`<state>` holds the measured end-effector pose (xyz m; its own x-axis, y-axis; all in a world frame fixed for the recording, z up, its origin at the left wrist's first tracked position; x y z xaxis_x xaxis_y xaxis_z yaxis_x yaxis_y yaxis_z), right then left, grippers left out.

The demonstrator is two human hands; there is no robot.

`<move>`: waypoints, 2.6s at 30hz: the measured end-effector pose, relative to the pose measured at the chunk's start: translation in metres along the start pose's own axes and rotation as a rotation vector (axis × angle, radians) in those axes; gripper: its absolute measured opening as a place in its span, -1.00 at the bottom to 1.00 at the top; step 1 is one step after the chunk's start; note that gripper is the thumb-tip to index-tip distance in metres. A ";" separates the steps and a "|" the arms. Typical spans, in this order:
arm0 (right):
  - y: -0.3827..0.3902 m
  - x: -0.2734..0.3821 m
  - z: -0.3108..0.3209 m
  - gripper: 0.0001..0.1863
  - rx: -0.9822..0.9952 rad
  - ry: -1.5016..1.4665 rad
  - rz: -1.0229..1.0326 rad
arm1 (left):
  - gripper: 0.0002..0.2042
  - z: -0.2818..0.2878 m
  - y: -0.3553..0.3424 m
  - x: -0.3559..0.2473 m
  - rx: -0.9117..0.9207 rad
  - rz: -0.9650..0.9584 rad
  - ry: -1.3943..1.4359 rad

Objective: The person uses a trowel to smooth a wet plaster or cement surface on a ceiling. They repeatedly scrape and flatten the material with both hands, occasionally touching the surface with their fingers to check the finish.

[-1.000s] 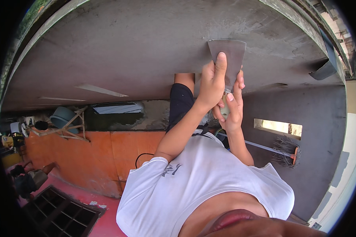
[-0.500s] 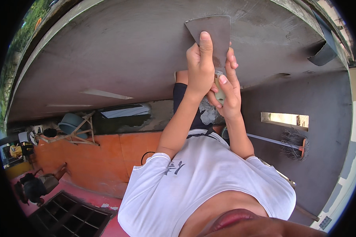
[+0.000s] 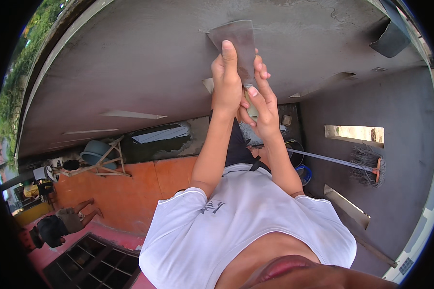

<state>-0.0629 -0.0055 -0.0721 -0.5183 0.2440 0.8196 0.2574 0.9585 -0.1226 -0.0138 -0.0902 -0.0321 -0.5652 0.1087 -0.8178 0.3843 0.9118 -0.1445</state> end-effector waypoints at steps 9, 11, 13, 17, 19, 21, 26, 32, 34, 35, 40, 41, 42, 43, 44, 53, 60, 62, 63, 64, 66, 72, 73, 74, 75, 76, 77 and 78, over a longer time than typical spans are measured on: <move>0.024 -0.005 0.023 -0.41 -0.029 -0.073 -0.051 | -0.39 0.001 0.017 0.033 -0.007 0.124 0.046; 0.031 -0.007 0.032 -0.40 -0.028 -0.044 -0.070 | -0.39 0.002 0.024 0.043 -0.015 0.130 0.058; 0.032 -0.003 0.032 -0.39 -0.020 -0.038 -0.060 | -0.39 -0.001 0.023 0.040 -0.003 0.122 0.060; 0.017 0.009 0.026 -0.40 0.020 -0.022 -0.050 | -0.39 -0.007 0.012 0.027 0.004 0.079 0.056; 0.012 0.007 0.026 -0.40 0.034 -0.035 -0.057 | -0.39 -0.007 0.009 0.024 -0.010 0.072 0.039; 0.011 0.006 0.026 -0.39 0.039 -0.044 -0.059 | -0.40 -0.007 0.009 0.024 -0.021 0.072 0.005; 0.006 -0.015 0.024 -0.38 0.008 -0.152 -0.006 | -0.37 0.001 0.007 0.021 0.003 0.069 -0.156; 0.000 -0.028 0.017 -0.27 -0.018 -0.111 0.010 | -0.36 0.004 -0.002 0.007 0.037 0.057 -0.237; -0.005 -0.023 0.010 -0.28 0.008 -0.071 0.039 | -0.36 0.004 -0.001 0.003 0.052 0.064 -0.189; -0.001 -0.022 0.010 -0.29 -0.020 -0.035 0.042 | -0.36 0.004 0.001 0.003 0.065 0.089 -0.146; 0.011 -0.018 0.011 -0.30 -0.074 0.113 0.067 | -0.34 0.007 0.003 0.014 0.097 0.181 -0.038; 0.010 -0.016 0.008 -0.30 -0.071 0.124 0.072 | -0.34 0.006 0.003 0.010 0.100 0.177 -0.002; 0.009 -0.011 0.004 -0.30 -0.070 0.136 0.078 | -0.34 0.003 0.001 0.001 0.106 0.174 0.033; 0.007 -0.007 0.001 -0.29 -0.067 0.148 0.081 | -0.35 0.001 0.000 -0.007 0.112 0.171 0.069; 0.005 -0.008 0.001 -0.29 -0.055 0.142 0.079 | -0.36 0.001 -0.004 -0.009 0.129 0.188 0.106; 0.016 -0.017 0.017 -0.31 -0.092 0.138 0.049 | -0.36 0.007 0.004 0.020 0.132 0.192 0.091; 0.015 -0.033 0.014 -0.31 -0.106 0.139 0.099 | -0.36 0.012 0.002 0.015 0.136 0.218 0.026; 0.017 -0.034 0.011 -0.31 -0.107 0.133 0.109 | -0.34 0.014 0.004 0.013 0.146 0.226 0.038; 0.017 -0.032 0.010 -0.31 -0.113 0.130 0.123 | -0.34 0.014 0.004 0.012 0.154 0.230 0.042; 0.015 -0.031 0.007 -0.30 -0.117 0.128 0.135 | -0.33 0.013 0.003 0.011 0.159 0.217 0.034; 0.011 -0.032 0.002 -0.31 -0.103 0.107 0.136 | -0.33 0.014 0.001 0.008 0.167 0.195 0.019; 0.006 -0.023 -0.003 -0.34 -0.063 0.106 0.106 | -0.32 0.010 -0.001 -0.004 0.144 0.181 0.047; 0.009 -0.025 0.001 -0.34 -0.071 0.113 0.106 | -0.32 0.012 0.001 0.002 0.142 0.202 0.061; 0.011 -0.027 0.005 -0.33 -0.078 0.119 0.106 | -0.32 0.013 0.002 0.009 0.138 0.207 0.047; 0.014 -0.028 0.009 -0.32 -0.089 0.127 0.106 | -0.33 0.012 0.002 0.011 0.123 0.208 0.031; 0.015 -0.030 0.013 -0.31 -0.077 0.132 0.102 | -0.34 0.012 0.004 0.013 0.108 0.210 0.015; 0.016 -0.031 0.015 -0.31 -0.070 0.139 0.105 | -0.35 0.013 0.004 0.013 0.093 0.211 0.000; 0.016 -0.031 0.016 -0.31 -0.063 0.144 0.107 | -0.33 0.013 0.004 0.014 0.104 0.207 -0.003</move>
<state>-0.0556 0.0041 -0.1082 -0.3644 0.3164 0.8758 0.3582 0.9158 -0.1818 -0.0105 -0.0904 -0.0518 -0.4646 0.2876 -0.8375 0.5651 0.8245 -0.0304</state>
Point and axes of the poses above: each hand's wrist, its own y-axis away from the middle knuckle, its own z-axis out of the back of the hand, x = y × z, the point moved 3 cm from there along -y, towards the middle knuckle, and after that the axes turned 1 degree about z, right-handed, at the moved point
